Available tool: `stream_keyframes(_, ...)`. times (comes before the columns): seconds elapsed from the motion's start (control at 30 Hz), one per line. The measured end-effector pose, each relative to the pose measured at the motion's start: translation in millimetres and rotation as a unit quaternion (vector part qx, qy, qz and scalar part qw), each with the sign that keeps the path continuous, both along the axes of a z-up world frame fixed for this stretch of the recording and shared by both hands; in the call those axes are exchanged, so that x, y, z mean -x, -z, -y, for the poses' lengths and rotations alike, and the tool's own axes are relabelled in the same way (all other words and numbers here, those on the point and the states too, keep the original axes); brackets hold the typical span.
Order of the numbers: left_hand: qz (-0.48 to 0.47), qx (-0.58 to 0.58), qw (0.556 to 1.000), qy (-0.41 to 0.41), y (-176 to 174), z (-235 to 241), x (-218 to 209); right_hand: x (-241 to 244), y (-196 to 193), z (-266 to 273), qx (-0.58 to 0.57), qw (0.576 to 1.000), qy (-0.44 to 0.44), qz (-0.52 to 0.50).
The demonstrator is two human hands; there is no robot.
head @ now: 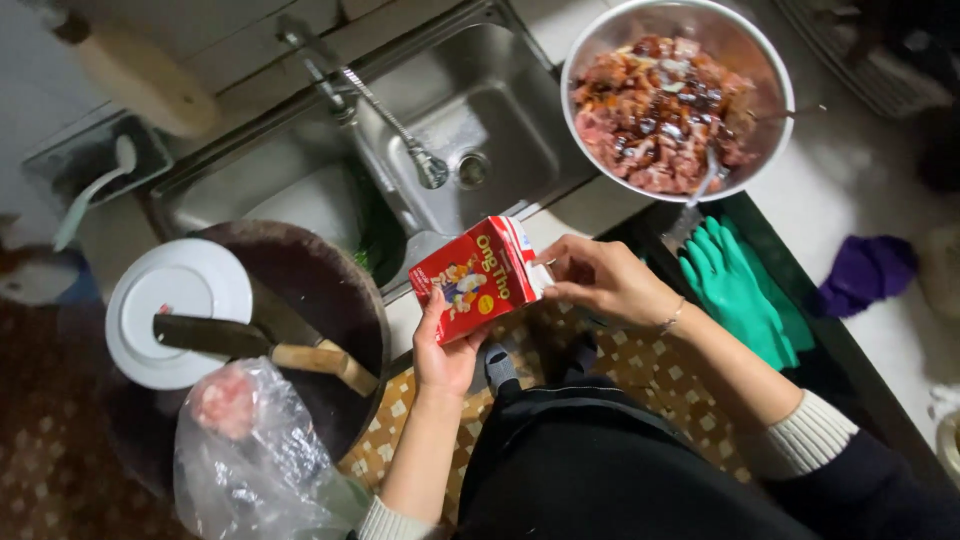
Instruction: Adding condensed milk and cooking oil to a bowl of meat for marination.
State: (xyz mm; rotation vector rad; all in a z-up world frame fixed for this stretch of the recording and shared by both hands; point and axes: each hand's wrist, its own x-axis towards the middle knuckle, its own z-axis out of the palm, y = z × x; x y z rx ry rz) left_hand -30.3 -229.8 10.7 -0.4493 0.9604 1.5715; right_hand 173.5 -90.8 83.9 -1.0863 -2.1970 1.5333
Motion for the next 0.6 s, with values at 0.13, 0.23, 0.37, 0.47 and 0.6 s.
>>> stream_keyframes(0.13,-0.002,0.011,1.000,0.022,-11,-4,-13,-17,5,3,-0.010,0.999,0.033,0.042)
stream_keyframes(0.23,0.008,0.011,1.000,0.023,-13,-6,-26,-30,-5,12,0.053,0.997,0.045,-0.019)
stream_keyframes(0.37,-0.049,0.023,0.998,0.039,-17,-3,-59,-72,32,17,0.104,0.990,0.088,-0.034)
stream_keyframes(0.47,-0.126,0.034,0.991,0.036,6,-1,-101,-121,57,24,0.167,0.974,0.142,-0.055)
stream_keyframes(0.6,-0.182,0.063,0.974,0.122,17,4,-159,-194,70,53,0.246,0.943,0.212,-0.067)
